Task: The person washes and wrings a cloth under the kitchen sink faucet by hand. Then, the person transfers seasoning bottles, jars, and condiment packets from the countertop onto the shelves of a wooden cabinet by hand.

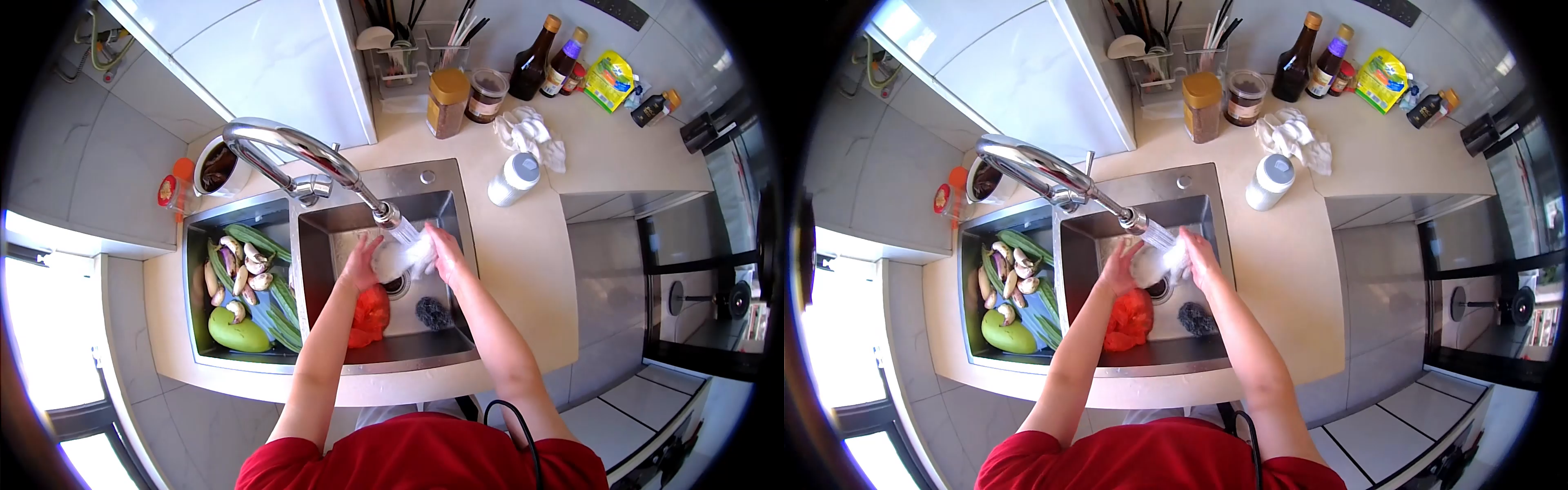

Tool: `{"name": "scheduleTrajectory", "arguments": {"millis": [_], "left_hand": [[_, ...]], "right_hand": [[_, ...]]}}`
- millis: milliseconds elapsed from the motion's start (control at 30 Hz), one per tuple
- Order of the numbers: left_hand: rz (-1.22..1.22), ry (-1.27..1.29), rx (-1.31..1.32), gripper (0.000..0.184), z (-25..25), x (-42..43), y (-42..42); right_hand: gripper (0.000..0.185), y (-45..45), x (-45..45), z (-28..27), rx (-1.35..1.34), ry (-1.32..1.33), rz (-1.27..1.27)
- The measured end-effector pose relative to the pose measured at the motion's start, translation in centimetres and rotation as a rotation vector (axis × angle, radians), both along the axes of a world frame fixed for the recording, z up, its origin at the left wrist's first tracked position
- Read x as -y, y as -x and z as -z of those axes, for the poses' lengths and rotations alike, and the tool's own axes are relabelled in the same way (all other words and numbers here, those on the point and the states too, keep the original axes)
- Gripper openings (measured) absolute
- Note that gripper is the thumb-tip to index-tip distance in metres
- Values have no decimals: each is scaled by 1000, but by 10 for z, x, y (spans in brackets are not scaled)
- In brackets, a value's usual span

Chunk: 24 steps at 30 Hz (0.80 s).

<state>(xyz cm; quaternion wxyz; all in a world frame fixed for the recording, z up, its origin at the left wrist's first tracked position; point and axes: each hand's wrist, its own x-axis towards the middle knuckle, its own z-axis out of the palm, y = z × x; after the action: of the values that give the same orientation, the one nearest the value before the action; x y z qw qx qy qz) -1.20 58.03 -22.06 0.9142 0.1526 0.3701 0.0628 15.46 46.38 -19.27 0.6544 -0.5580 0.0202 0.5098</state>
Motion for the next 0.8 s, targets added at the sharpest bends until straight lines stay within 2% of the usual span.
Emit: {"name": "scheduleTrajectory", "arguments": {"millis": [67,100,133,167,233,267,300,333,367,433,467,500,567,633,667,733,767,800], "left_hand": [[42,-50,-71,73,-4,11,-12],[90,-95,-139,73,-4,18,-20],[33,-56,-96,69,6,25,-28],[-24,8,77,63,31,30,-36],[-151,562,352,54,83,25,-35],[-136,431,462,50,72,32,-37],[-133,296,566,47,61,39,-38],[-145,166,662,43,53,46,-40],[-146,271,789,41,44,43,-43],[-179,92,133,39,7,51,-53],[-201,90,71,38,13,52,-50],[-192,142,94,38,8,49,-52],[-295,34,32,37,0,47,-59],[-306,71,29,37,18,32,-62],[-318,103,24,37,29,24,-61],[-281,161,69,38,35,16,-53],[-249,131,231,35,36,18,-50],[-233,114,310,33,37,23,-49]], "right_hand": [[37,6,-3,-8,31,-22,-129],[37,14,-5,5,65,-50,-102],[33,26,-6,-2,117,-36,-84],[29,39,-8,-9,171,-22,-67],[25,65,-11,-5,381,-21,-105],[23,79,-17,9,490,-118,-76],[18,83,-25,12,949,-57,-60],[18,77,-27,16,1045,1,-106],[19,68,-31,18,1138,57,-150],[32,42,-45,39,1264,63,50],[47,28,-42,50,1338,170,-24],[50,16,-41,52,1165,128,-48],[55,22,-34,59,942,-56,104],[56,33,-12,43,887,-76,-110],[52,48,-2,35,894,-60,-166],[47,74,2,12,1007,-202,-153],[45,81,-1,-3,1033,-260,-142],[39,81,-10,15,1188,-73,-80]]}}
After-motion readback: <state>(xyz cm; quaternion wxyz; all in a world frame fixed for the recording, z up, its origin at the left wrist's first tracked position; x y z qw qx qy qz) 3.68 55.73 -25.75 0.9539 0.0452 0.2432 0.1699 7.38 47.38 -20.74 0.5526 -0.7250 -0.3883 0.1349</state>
